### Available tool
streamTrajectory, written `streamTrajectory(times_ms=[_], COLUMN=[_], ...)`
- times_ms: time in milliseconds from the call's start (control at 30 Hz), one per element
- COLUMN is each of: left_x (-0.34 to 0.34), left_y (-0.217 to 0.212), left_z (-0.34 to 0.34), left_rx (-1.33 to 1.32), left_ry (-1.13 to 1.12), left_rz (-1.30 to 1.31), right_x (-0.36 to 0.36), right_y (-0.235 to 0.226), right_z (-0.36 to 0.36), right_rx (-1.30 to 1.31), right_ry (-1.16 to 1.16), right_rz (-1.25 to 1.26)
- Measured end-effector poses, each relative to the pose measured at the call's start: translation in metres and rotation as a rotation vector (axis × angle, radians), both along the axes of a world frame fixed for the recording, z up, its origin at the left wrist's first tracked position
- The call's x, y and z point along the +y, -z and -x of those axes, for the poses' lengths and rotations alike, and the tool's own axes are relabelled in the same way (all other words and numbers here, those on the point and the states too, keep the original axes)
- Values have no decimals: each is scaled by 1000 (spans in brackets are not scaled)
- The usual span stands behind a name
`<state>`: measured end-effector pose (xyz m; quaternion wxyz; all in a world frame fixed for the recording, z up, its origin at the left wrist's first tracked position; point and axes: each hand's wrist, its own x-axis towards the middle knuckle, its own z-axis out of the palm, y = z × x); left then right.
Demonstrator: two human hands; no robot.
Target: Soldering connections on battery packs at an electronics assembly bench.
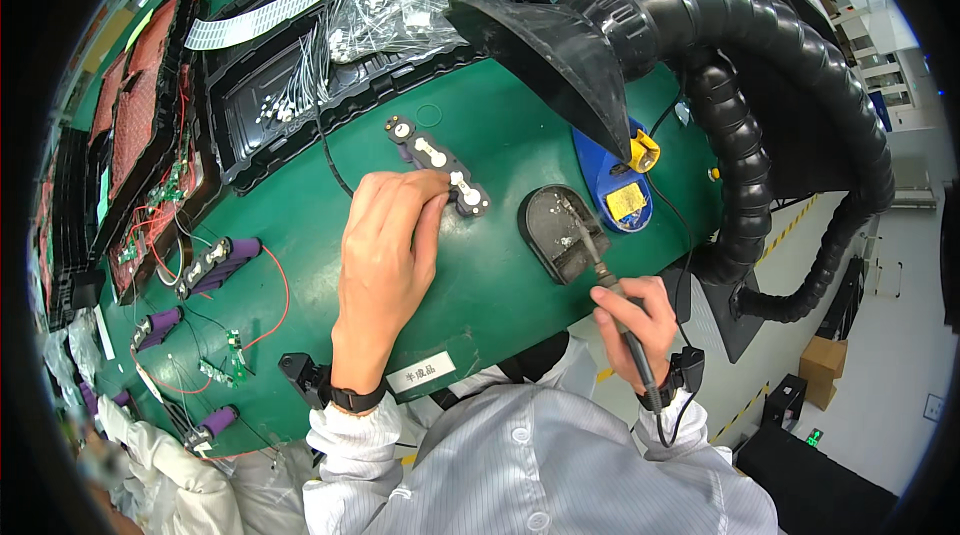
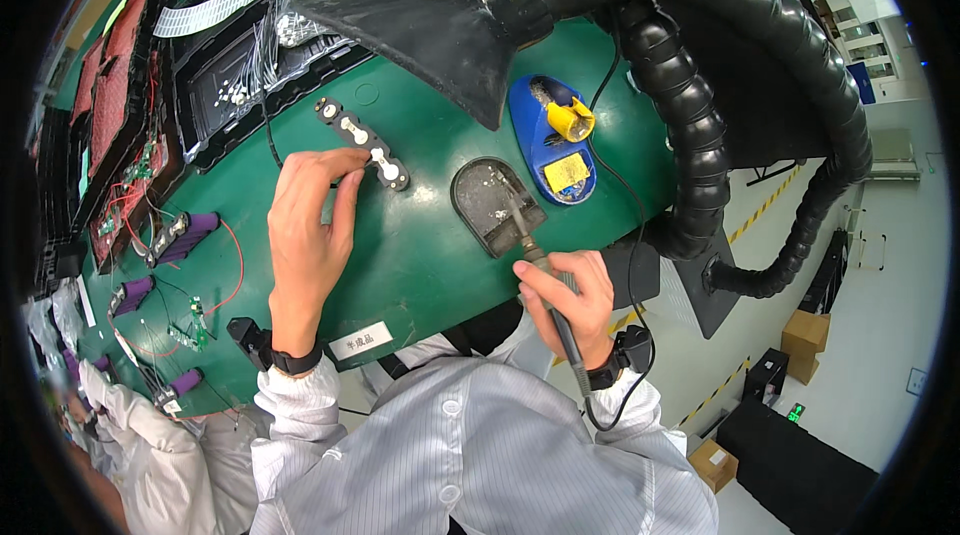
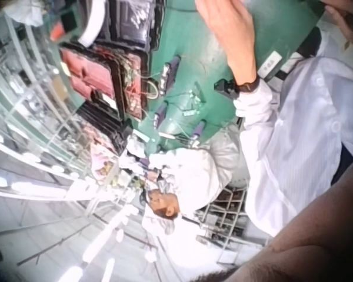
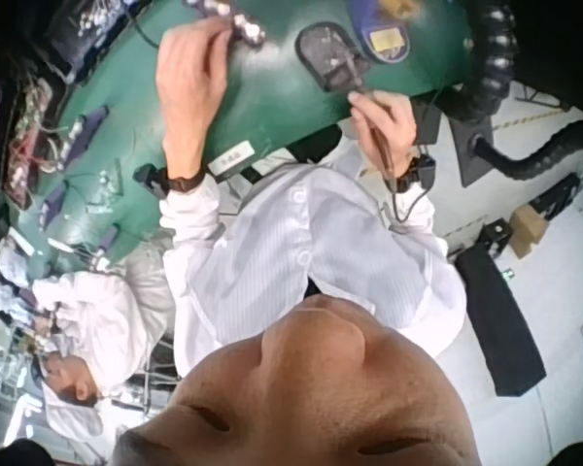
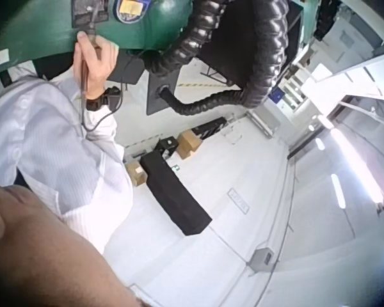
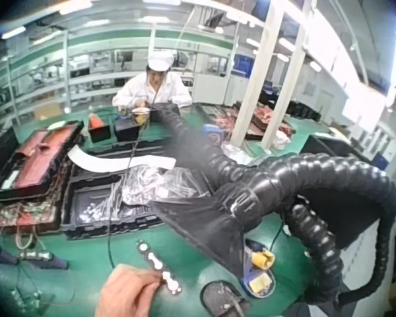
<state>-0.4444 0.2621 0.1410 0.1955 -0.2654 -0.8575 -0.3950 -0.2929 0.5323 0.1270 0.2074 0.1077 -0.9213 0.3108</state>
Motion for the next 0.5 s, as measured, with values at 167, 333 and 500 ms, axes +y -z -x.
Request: streamTrajectory(times_ms=[167,333,500], left_x=[1,6,10], left_y=[-2,-16,-33], left_z=[-2,-6,-7], left_rx=[-14,-20,-39], left_ry=[6,-31,-183], left_rz=[11,95,256], right_x=[-1,1,10], right_y=[-7,-7,-7], right_z=[1,3,4], right_rx=[49,69,84], right_ry=[5,-36,-53], right_rz=[120,169,201])
